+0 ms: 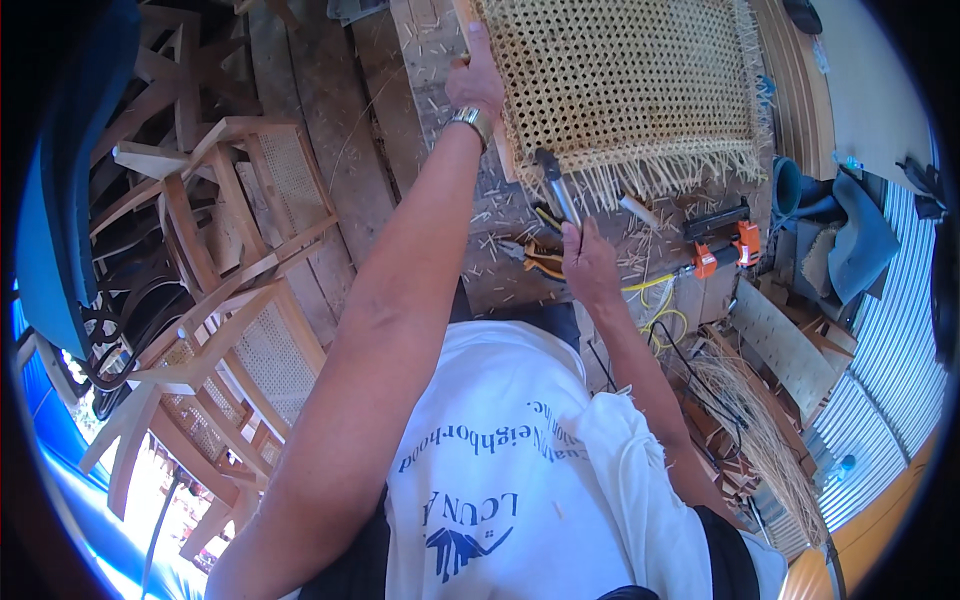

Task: Stapling and hammering cane webbing onto a wooden chair frame.

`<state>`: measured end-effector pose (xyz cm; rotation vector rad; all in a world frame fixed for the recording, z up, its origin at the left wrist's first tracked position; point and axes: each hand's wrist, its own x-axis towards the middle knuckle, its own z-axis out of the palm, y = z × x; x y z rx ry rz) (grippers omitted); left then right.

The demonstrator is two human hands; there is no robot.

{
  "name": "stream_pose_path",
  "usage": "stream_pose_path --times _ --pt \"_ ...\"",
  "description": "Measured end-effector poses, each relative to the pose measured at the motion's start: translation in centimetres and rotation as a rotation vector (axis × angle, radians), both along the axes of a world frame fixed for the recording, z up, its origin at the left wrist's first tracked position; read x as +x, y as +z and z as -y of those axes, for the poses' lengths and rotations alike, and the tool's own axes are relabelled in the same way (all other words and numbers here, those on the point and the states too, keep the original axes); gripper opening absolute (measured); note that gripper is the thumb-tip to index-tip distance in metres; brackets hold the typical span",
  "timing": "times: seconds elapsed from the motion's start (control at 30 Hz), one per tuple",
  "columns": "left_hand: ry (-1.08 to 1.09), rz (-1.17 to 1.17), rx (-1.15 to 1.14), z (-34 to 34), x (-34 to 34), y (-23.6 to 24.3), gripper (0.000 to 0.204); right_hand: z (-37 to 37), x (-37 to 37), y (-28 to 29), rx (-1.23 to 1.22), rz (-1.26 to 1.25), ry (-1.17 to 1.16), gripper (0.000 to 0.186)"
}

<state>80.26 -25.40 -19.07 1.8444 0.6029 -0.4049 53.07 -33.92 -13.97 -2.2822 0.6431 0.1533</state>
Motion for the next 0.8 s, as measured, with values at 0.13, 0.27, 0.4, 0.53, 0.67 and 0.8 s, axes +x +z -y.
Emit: stream_pose_path --times 0.13,0.27,0.4,0.53,0.67,0.8 --pt "-0.016 -0.053 0.015 0.2 -0.2 -1.3 0.112 0.5 -0.4 1.8 0.053 -0.075 -0.028 0.035" --pt "-0.029 0.001 -0.008 -1.0 0.2 -2.5 0.112 2.4 -1.9 2.2 0.073 0.059 -0.145 0.038" --pt "0.013 0.000 -0.048 -0.3 0.2 -1.8 0.114 5.2 -2.8 2.0 0.043 -0.026 -0.295 0.037" --pt "0.031 0.005 -0.041 -0.4 0.5 -2.4 0.114 7.4 -2.8 0.3 -0.041 0.043 -0.179 0.037" --pt "0.043 0.019 -0.068 -0.6 0.6 -2.5 0.113 7.6 -0.9 2.9 0.047 0.010 -0.194 0.036" --pt "0.055 0.047 -0.096 -0.5 0.5 -2.6 0.112 8.3 -1.2 0.7 -0.017 0.101 -0.125 0.035"
